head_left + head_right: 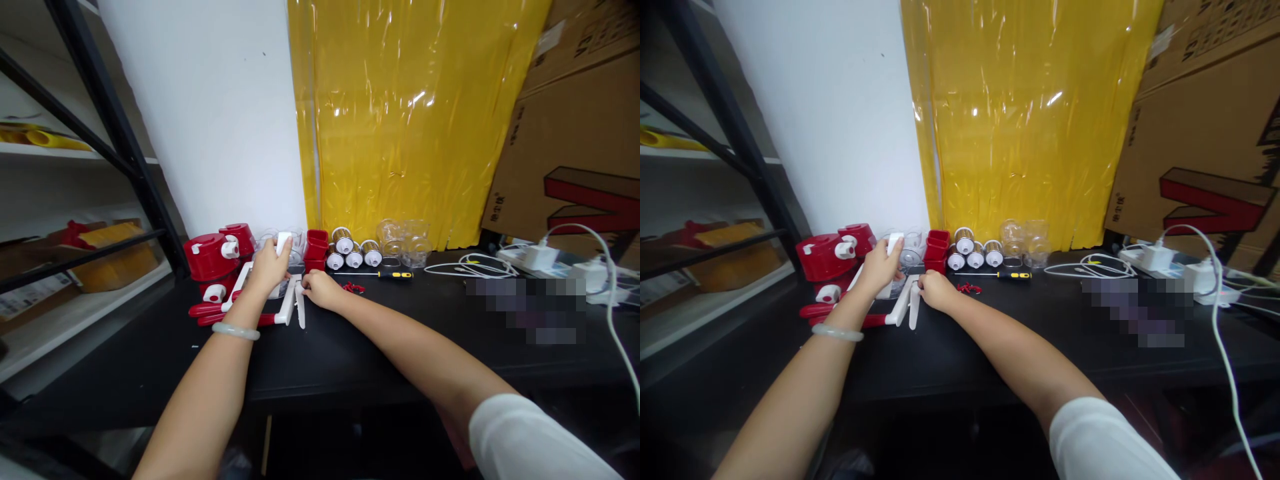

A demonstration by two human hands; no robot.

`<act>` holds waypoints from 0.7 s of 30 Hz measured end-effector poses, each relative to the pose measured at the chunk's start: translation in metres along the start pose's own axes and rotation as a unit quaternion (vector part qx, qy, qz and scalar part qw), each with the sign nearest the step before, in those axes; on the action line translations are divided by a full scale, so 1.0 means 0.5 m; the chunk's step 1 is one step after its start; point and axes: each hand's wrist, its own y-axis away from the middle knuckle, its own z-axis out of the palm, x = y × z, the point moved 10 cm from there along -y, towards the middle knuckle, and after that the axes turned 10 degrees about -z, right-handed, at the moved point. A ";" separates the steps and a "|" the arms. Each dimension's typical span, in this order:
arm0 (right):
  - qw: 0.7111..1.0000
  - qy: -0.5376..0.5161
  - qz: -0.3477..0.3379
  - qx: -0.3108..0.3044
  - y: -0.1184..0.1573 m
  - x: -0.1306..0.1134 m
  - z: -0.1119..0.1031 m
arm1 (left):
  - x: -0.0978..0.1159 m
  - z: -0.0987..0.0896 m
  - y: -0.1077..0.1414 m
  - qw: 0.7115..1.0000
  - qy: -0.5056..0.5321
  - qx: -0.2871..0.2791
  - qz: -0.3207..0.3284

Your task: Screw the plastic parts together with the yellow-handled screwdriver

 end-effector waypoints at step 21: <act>0.994 -0.096 -0.003 0.053 0.000 0.024 0.001 | -0.007 0.001 -0.007 1.000 -0.007 0.006 0.005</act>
